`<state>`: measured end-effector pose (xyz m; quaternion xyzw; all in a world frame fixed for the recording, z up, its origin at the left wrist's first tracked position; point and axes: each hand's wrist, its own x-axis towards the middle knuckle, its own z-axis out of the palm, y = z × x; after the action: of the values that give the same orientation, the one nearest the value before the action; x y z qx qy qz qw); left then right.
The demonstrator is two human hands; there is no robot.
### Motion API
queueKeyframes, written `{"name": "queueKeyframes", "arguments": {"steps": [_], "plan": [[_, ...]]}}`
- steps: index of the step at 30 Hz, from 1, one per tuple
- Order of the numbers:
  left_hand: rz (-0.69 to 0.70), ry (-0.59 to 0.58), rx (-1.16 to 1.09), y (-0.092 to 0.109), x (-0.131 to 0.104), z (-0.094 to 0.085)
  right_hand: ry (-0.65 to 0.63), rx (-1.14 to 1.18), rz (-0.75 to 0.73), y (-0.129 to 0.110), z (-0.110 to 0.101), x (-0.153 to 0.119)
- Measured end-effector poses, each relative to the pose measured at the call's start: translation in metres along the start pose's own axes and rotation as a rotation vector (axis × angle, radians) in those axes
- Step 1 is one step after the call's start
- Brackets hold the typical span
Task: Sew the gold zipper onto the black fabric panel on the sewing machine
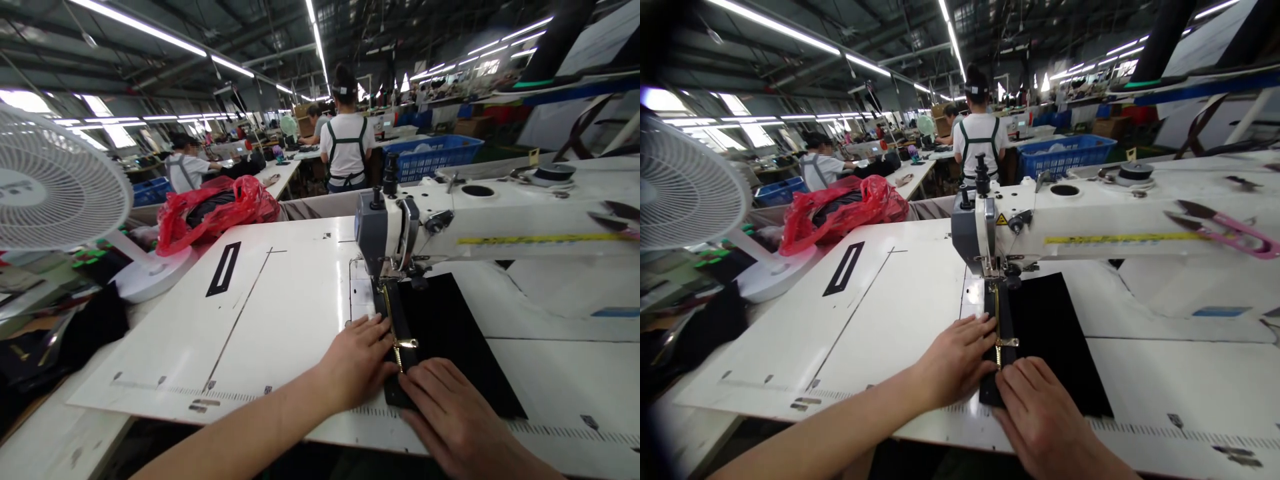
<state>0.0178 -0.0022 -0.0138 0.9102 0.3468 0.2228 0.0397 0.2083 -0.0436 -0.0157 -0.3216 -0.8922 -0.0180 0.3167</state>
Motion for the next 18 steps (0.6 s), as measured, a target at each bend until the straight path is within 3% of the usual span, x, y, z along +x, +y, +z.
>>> {"name": "queueKeyframes", "arguments": {"steps": [5, 11, 18], "plan": [[-0.024, 0.054, 0.157, 0.002, 0.001, 0.026, -0.040, -0.026, 0.081, 0.020, -0.002, 0.011], [-0.044, 0.030, 0.117, 0.005, 0.000, 0.019, -0.139, -0.246, 0.046, 0.045, 0.029, 0.008], [-0.022, 0.051, 0.112, -0.001, 0.004, 0.020, -0.173, -0.333, 0.012, 0.045, 0.027, 0.011]]}}
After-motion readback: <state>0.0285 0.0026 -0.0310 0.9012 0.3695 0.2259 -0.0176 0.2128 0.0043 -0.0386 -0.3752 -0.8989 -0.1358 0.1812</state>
